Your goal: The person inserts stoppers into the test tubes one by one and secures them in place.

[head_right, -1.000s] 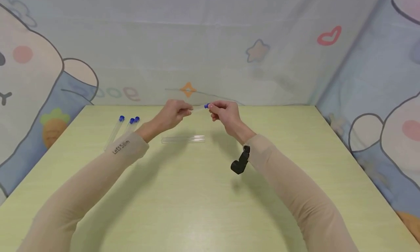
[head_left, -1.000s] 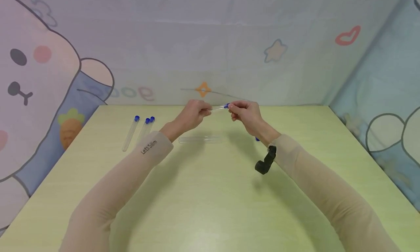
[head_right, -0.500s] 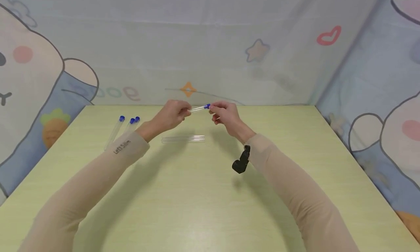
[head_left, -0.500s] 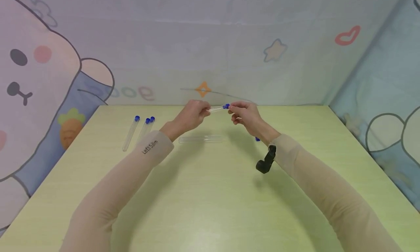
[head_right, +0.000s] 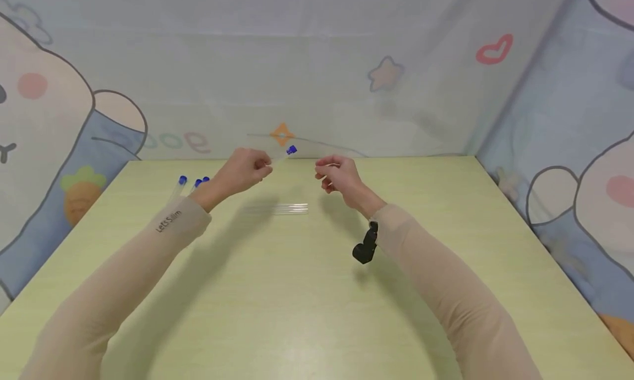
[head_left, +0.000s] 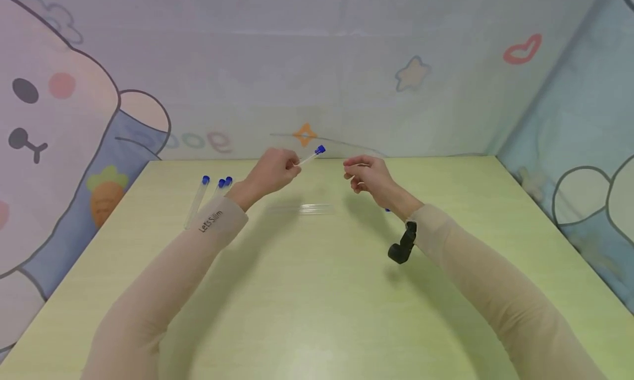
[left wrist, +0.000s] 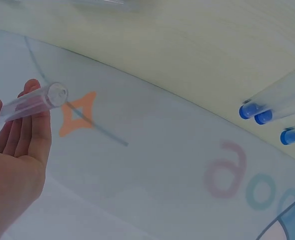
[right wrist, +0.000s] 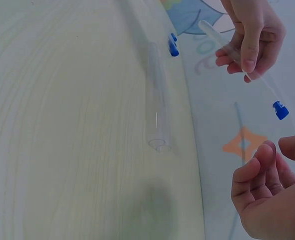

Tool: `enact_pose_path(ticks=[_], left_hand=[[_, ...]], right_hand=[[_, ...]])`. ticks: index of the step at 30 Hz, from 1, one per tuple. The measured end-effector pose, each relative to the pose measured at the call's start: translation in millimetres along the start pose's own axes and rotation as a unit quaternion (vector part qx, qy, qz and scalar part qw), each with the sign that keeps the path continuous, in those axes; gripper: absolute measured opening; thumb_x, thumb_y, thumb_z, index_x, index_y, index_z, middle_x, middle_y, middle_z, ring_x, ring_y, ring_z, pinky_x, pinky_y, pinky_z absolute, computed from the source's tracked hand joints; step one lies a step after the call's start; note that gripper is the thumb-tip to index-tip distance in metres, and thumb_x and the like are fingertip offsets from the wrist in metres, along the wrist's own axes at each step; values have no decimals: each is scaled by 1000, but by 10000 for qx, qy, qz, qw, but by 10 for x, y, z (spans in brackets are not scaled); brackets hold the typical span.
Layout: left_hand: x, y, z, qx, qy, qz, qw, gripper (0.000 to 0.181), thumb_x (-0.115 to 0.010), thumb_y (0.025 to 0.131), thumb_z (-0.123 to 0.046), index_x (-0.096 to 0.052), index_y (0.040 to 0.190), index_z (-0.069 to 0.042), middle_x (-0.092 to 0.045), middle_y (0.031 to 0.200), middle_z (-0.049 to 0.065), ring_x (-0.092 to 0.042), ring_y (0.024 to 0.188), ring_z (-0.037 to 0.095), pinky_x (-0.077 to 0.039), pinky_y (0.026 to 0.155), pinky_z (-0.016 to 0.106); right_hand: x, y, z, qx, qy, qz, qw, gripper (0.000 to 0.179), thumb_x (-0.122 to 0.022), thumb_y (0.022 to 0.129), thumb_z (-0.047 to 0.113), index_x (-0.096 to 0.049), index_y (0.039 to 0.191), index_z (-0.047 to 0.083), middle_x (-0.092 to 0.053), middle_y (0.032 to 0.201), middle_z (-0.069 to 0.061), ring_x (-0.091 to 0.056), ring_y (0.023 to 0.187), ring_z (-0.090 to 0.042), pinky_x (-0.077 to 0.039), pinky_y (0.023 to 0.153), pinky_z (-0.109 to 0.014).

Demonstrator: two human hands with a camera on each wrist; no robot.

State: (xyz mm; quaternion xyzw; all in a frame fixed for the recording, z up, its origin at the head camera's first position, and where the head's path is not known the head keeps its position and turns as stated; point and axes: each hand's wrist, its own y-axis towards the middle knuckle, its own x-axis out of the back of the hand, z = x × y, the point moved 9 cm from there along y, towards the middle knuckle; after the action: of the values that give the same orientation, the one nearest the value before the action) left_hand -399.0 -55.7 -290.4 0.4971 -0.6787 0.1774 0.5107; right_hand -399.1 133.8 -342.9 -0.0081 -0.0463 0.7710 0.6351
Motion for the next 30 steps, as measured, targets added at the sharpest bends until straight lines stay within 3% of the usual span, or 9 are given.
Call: enact_pose_path(ticks=[6,11,13,20,27,30], left_hand=[[101,-51,232,502,220,102,9984,18,-60,92,-15,-68,92,1,-69,84,13,-50,64,17,-44,64,30],[208,-141,467,848,317,107,9958,19,-63,92,-15,-67,94,3,-70,96,19,-62,81,26,-51,79,39],[265,-182,571,957,318,86,9949,19,-65,91,-16,-66,92,3,-70,98,19,-63,84,28,-52,80,41],[389,-333,964,1393,157,278,9897,20,-67,90,-16,-63,86,3,-66,79,17,-56,58,16,-45,57,28],[491,-474,1212,1748,369,427,9830,22,-67,90,-16,-64,84,5,-63,66,10,-56,53,15,-42,57,28],[534,-538,1309,1958,511,463,9782,22,-67,90,-15,-66,83,6,-66,69,15,-61,53,19,-42,57,29]], right_hand=[[1,-5,-37,-17,-102,124,9999,14,-56,96,11,-57,108,5,-61,80,-2,-50,56,-12,-44,54,-22],[33,-4,-73,-60,-258,127,9996,14,-56,96,11,-58,108,4,-61,80,-2,-49,56,-12,-43,54,-23],[56,1,-81,-85,-330,118,9994,15,-56,96,12,-58,109,4,-61,81,-2,-50,57,-12,-43,55,-23],[149,3,-118,-88,-754,137,9970,19,-56,97,13,-58,111,2,-61,82,-2,-51,59,-11,-44,57,-23],[323,2,-154,-19,-1863,56,9825,21,-54,98,15,-59,112,0,-61,85,-5,-49,58,-12,-43,55,-23],[378,-3,-143,107,-2395,57,9708,22,-54,98,15,-60,111,-2,-62,89,-11,-50,58,-13,-44,54,-25]])
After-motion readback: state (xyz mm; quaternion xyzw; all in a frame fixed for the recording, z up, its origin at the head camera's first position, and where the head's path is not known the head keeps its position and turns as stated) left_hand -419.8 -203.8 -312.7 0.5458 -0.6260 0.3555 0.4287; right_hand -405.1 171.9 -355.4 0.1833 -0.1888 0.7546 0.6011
